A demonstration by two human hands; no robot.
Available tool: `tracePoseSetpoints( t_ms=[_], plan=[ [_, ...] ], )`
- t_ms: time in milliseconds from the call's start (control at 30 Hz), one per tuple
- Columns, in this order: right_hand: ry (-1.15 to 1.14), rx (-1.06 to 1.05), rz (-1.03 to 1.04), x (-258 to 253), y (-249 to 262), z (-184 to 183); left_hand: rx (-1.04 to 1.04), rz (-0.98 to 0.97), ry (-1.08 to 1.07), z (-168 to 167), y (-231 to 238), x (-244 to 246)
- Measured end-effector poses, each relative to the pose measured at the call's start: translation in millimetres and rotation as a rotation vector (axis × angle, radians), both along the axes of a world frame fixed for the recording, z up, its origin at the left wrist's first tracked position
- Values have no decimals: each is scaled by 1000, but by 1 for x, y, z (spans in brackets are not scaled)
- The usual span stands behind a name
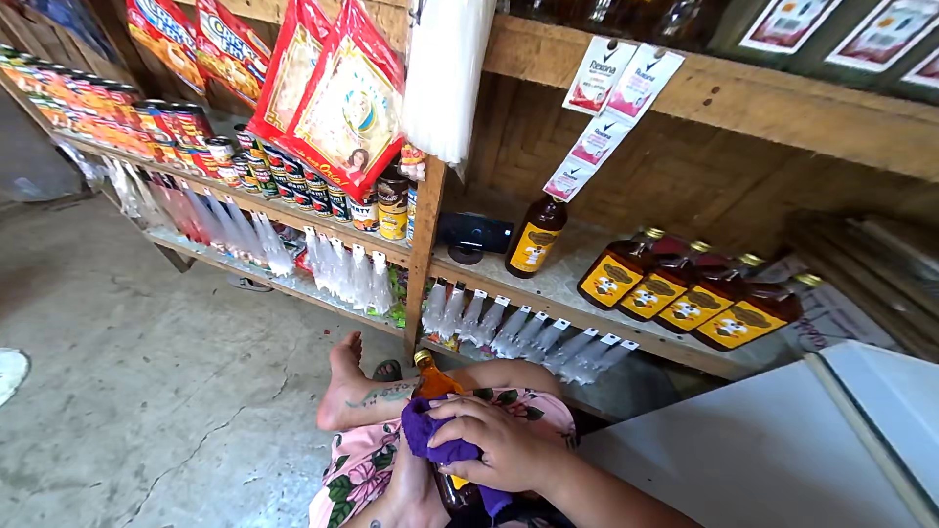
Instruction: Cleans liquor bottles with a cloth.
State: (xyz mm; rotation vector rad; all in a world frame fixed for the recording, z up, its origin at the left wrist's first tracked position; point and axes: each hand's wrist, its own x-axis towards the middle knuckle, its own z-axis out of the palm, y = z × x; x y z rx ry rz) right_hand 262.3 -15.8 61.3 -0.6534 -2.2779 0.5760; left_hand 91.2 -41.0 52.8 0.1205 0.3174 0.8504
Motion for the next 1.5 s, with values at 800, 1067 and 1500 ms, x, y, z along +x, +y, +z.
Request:
tracePoseSetpoints(
  t_ms=[800,1067,1500],
  plan=[
    [13,-13,7,1,3,-3,16,-23,-7,-14,5,1],
    [20,-23,9,1,4,-3,28,-38,20,-17,5,2],
    [99,-129,-235,6,10,-6,72,-40,-76,-16,7,4]
  ],
)
